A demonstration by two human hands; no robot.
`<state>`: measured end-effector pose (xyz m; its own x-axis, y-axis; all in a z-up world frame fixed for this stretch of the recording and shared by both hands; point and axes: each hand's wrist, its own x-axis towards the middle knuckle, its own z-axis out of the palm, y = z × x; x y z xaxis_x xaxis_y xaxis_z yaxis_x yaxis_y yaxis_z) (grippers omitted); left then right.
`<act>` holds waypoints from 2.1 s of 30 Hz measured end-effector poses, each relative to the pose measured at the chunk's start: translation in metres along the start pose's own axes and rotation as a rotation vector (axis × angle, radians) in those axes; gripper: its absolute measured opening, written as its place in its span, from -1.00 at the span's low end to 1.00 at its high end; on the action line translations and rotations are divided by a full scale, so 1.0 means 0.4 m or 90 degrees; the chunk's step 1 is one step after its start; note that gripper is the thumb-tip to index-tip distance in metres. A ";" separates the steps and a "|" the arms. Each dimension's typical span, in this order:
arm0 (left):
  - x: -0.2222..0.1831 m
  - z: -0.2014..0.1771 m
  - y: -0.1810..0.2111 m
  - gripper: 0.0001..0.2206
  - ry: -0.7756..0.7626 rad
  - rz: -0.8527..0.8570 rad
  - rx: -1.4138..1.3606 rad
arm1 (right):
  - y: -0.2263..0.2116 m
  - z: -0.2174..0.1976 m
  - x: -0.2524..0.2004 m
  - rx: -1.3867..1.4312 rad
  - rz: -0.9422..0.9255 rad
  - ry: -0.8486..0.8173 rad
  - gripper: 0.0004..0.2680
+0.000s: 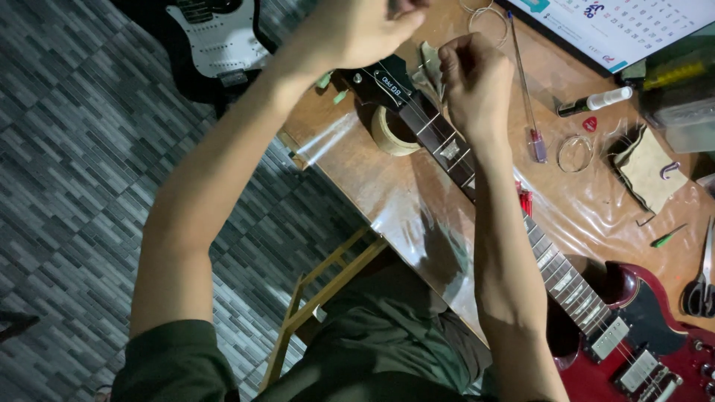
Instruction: Restringing an electric guitar by threading new strings through the tuning pegs and winding them to the correct tension.
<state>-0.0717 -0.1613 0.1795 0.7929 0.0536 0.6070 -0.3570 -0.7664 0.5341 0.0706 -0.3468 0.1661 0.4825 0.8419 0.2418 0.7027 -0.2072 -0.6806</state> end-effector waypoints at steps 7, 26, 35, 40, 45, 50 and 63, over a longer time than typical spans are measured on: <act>0.156 0.167 -0.144 -0.82 -0.276 -0.448 -0.018 | -0.017 0.006 -0.008 0.010 -0.067 0.008 -0.95; -0.019 -0.034 -0.054 -0.92 -0.225 -0.413 0.135 | 0.029 0.084 0.033 -0.062 -0.061 -0.010 -0.95; -0.084 0.041 -0.070 -0.80 -0.009 -0.343 -0.033 | -0.083 0.089 0.076 0.625 0.160 0.017 -0.91; -0.085 0.081 -0.047 -0.85 0.120 -0.415 -0.183 | -0.045 0.090 0.092 0.722 0.197 -0.019 -0.90; -0.093 0.105 -0.067 -0.86 0.166 -0.384 -0.180 | 0.004 0.096 0.102 0.726 0.246 0.012 -0.87; -0.090 0.103 -0.069 -0.90 0.144 -0.427 -0.209 | -0.020 0.077 0.102 0.764 0.418 0.037 -0.96; -0.099 0.105 -0.080 -0.90 0.165 -0.422 -0.324 | -0.028 0.089 0.107 0.309 0.017 -0.176 -0.93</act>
<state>-0.0708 -0.1656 0.1137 0.7999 0.5785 0.1597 -0.0877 -0.1506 0.9847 0.0645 -0.2907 0.1595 0.2956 0.9524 0.0743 0.3390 -0.0318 -0.9403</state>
